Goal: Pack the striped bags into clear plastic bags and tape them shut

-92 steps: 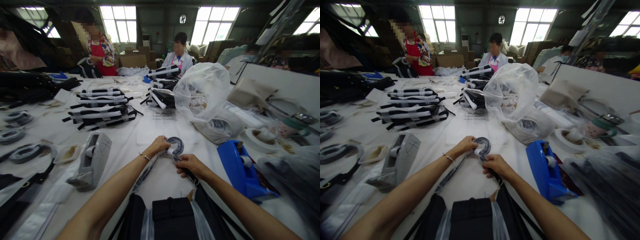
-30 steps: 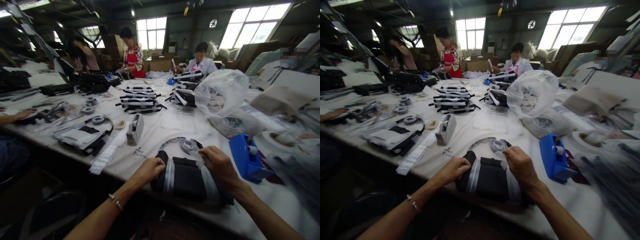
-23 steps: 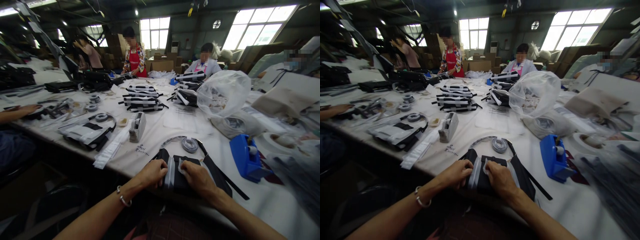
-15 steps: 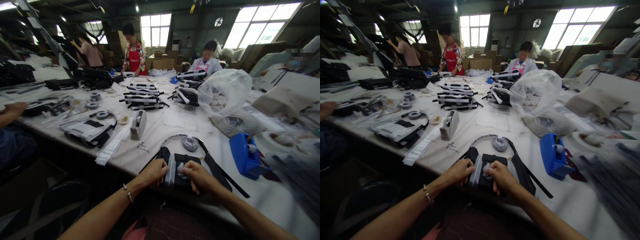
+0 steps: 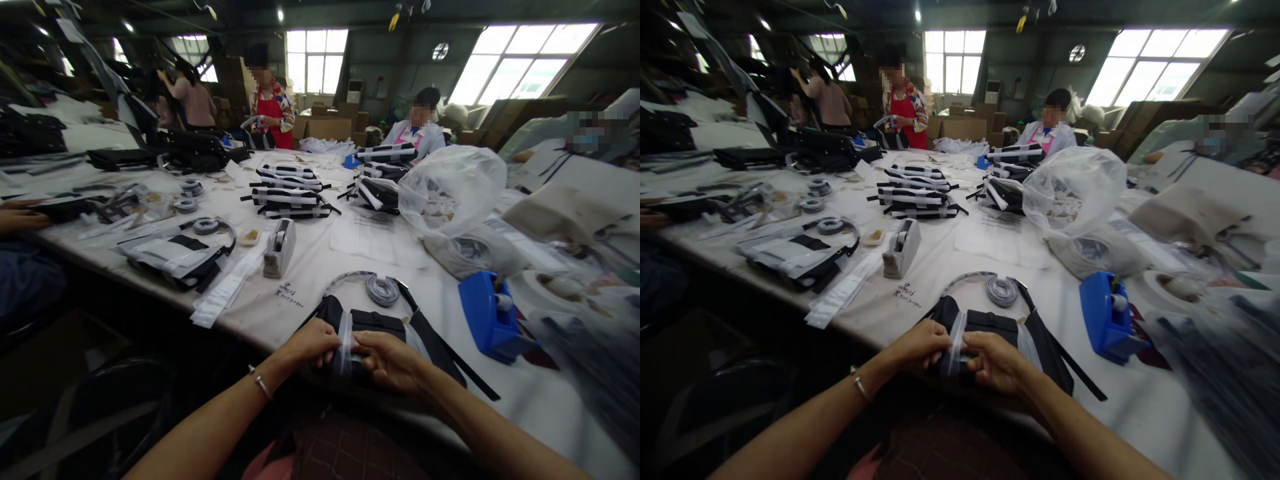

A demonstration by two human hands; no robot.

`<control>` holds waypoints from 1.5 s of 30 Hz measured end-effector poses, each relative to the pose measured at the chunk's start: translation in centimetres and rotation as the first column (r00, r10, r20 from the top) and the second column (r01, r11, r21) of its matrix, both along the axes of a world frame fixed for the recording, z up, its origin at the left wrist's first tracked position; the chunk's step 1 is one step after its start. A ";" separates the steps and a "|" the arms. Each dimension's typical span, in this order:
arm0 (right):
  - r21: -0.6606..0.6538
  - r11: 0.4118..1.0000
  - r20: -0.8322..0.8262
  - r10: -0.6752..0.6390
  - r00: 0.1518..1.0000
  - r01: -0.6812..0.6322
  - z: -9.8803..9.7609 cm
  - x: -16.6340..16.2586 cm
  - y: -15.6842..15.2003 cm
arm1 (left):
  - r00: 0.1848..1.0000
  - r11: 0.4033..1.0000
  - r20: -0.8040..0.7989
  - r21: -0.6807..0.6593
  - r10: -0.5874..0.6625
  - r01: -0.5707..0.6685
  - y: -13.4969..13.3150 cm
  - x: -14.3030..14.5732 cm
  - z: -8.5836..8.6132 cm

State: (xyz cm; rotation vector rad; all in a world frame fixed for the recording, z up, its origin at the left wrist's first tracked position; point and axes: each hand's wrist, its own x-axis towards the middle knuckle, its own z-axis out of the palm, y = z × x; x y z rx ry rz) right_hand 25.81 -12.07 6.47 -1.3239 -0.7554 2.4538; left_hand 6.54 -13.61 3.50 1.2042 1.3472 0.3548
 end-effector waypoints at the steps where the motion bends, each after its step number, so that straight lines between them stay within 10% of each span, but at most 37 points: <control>1: -0.006 1.000 0.010 -0.001 1.000 0.001 0.0 -0.1 0.1 | 1.000 1.000 0.010 -0.006 0.010 -0.010 0.0 0.0 -0.1; 7: 0.295 0.953 0.206 0.014 0.978 -0.076 0.1 -1.5 -0.8 | 0.998 0.999 0.027 -0.013 0.050 -0.050 0.0 -0.1 -0.4; 12: 0.053 0.978 -0.075 -0.200 0.977 0.204 0.0 -2.4 -1.3 | 0.992 0.988 0.034 0.091 0.121 -0.124 -0.3 -0.1 -0.7; 22: 0.386 0.912 0.198 0.064 0.978 -0.138 1.5 1.8 -0.2 | 0.966 0.977 -0.256 0.211 0.019 0.036 0.2 0.6 -1.6; 29: 0.705 0.665 0.496 -0.214 0.842 -0.246 1.1 7.6 3.1 | 0.968 0.992 -0.249 0.123 0.010 0.021 0.5 0.5 -2.0; 35: 0.726 0.510 0.620 -0.197 0.759 -0.461 -0.2 6.4 5.7 | 0.987 0.999 -0.163 -0.036 -0.014 0.008 1.0 0.4 0.5; 41: 0.854 0.122 0.517 -0.090 0.851 -0.506 0.5 -0.4 9.5 | 0.998 0.995 -0.058 0.103 -0.012 0.018 1.4 -2.6 2.8; 43: 0.876 0.017 0.482 -0.032 0.875 -0.482 1.1 -2.6 10.5 | 0.987 0.972 -0.085 0.203 0.138 -0.118 3.2 -5.7 3.4; 45: 0.877 -0.066 0.476 -0.005 0.879 -0.476 1.4 -4.3 11.4 | 0.869 0.821 -0.248 0.508 0.428 -0.260 6.1 -10.0 3.9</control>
